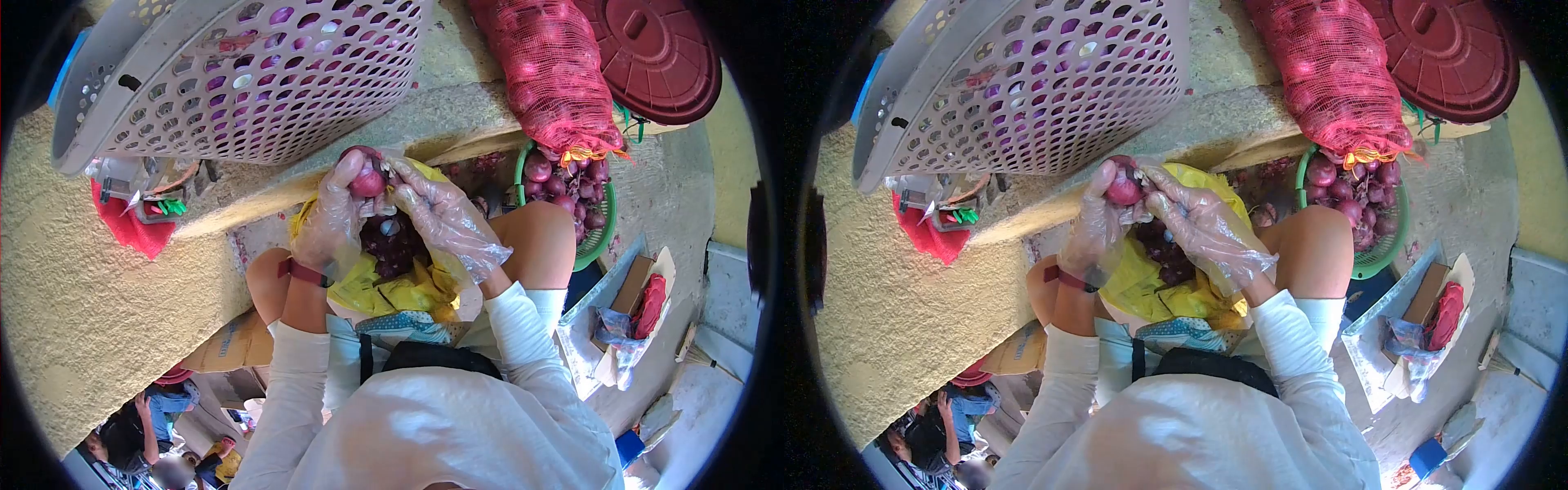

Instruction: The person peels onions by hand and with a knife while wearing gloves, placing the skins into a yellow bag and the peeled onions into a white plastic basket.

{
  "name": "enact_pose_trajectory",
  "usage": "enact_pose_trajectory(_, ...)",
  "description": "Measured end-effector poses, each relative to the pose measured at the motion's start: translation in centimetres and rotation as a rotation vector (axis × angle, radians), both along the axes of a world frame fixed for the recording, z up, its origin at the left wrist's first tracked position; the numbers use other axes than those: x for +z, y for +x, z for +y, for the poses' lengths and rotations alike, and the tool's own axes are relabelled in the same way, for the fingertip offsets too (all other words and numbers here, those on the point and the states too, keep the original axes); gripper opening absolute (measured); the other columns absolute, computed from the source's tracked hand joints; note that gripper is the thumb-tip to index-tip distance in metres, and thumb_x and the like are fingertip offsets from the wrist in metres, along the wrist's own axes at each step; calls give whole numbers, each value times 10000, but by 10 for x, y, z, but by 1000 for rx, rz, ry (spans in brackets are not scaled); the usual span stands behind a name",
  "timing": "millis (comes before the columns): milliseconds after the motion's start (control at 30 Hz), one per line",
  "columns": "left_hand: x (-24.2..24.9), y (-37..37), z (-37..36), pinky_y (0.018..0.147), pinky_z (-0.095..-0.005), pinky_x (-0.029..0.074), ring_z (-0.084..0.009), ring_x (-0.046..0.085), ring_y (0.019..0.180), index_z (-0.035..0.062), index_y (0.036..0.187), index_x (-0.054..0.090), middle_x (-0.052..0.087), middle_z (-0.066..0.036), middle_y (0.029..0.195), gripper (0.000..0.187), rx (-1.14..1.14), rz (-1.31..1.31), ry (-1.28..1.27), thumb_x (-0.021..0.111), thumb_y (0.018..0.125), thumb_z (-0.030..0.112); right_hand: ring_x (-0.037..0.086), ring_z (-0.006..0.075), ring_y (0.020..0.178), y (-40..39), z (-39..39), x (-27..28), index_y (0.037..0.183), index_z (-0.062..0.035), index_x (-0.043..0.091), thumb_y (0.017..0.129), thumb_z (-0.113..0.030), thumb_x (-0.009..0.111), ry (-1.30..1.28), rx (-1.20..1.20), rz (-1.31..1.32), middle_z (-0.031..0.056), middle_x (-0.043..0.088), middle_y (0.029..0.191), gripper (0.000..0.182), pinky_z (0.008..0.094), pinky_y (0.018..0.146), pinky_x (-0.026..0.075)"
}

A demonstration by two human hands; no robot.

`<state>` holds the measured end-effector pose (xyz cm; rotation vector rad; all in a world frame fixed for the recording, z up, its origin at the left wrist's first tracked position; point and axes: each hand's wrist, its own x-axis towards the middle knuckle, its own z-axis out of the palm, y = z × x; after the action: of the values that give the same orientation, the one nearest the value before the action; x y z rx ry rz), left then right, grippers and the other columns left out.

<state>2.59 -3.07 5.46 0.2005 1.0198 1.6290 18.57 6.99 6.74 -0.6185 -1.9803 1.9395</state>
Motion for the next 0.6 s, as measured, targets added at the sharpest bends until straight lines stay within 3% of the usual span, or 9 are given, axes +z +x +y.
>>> enact_pose_trajectory(67, -1, -7, -1, 683, -267, 504, -118, 623, 820, 88, 1159, 648, 690, -17, 1001, 406, -51, -29, -5, 626, 996, 459, 588, 78, 978, -1, -2, -2, 1517, -92, 506, 1088, -211, 526, 61, -4, -26, 11, 705, 1112, 445, 265, 917, 487)
enact_pose_trajectory(167, -8, -13, -3, 689, -277, 515, -120, 627, 819, 72, 1172, 644, 692, -25, 998, 433, -134, -58, 33, 625, 997, 468, 577, 85, 888, -5, -10, -15, 1511, -77, 510, 1088, -250, 534, 122, -85, 134, 1, 697, 1034, 458, 283, 832, 509)
enact_pose_trajectory(233, -8, -12, -3, 711, -285, 521, -134, 640, 844, 60, 1178, 644, 692, -41, 1009, 449, -54, -76, -29, 630, 995, 469, 591, 111, 927, -4, -14, -24, 1507, -67, 514, 1084, -261, 544, -427, -72, -56, 27, 691, 1086, 466, 281, 861, 504)
enact_pose_trajectory(333, -3, -5, 4, 752, -301, 547, -154, 656, 894, 59, 1194, 637, 690, -64, 1061, 436, 9, -86, -57, 627, 1002, 450, 603, 141, 1065, -4, -9, -14, 1526, -83, 495, 1086, -265, 539, -656, -88, -276, 71, 678, 1210, 478, 281, 970, 477)
enact_pose_trajectory(367, -3, -6, 3, 752, -301, 547, -154, 656, 894, 59, 1194, 637, 690, -64, 1061, 436, 10, -86, -57, 627, 1002, 450, 603, 141, 1065, -4, -8, -7, 1526, -83, 495, 1086, -265, 539, -656, -87, -276, 71, 678, 1210, 478, 281, 970, 477)
enact_pose_trajectory(433, -1, -7, 2, 824, -317, 568, -176, 673, 974, 58, 1218, 619, 684, -81, 1124, 451, -51, -54, 3, 608, 1020, 463, 596, 167, 1177, -1, -6, 4, 1550, -95, 460, 1089, -277, 529, -277, -47, -53, 101, 659, 1308, 500, 293, 1038, 445)
enact_pose_trajectory(600, 5, 3, 4, 841, -321, 573, -184, 678, 974, 59, 1216, 605, 681, -87, 1125, 525, 62, 30, -74, 540, 1035, 548, 611, 180, 1187, -2, -2, -5, 1576, -101, 403, 1086, -269, 526, -154, 8, -72, 127, 674, 1311, 533, 310, 1035, 451)
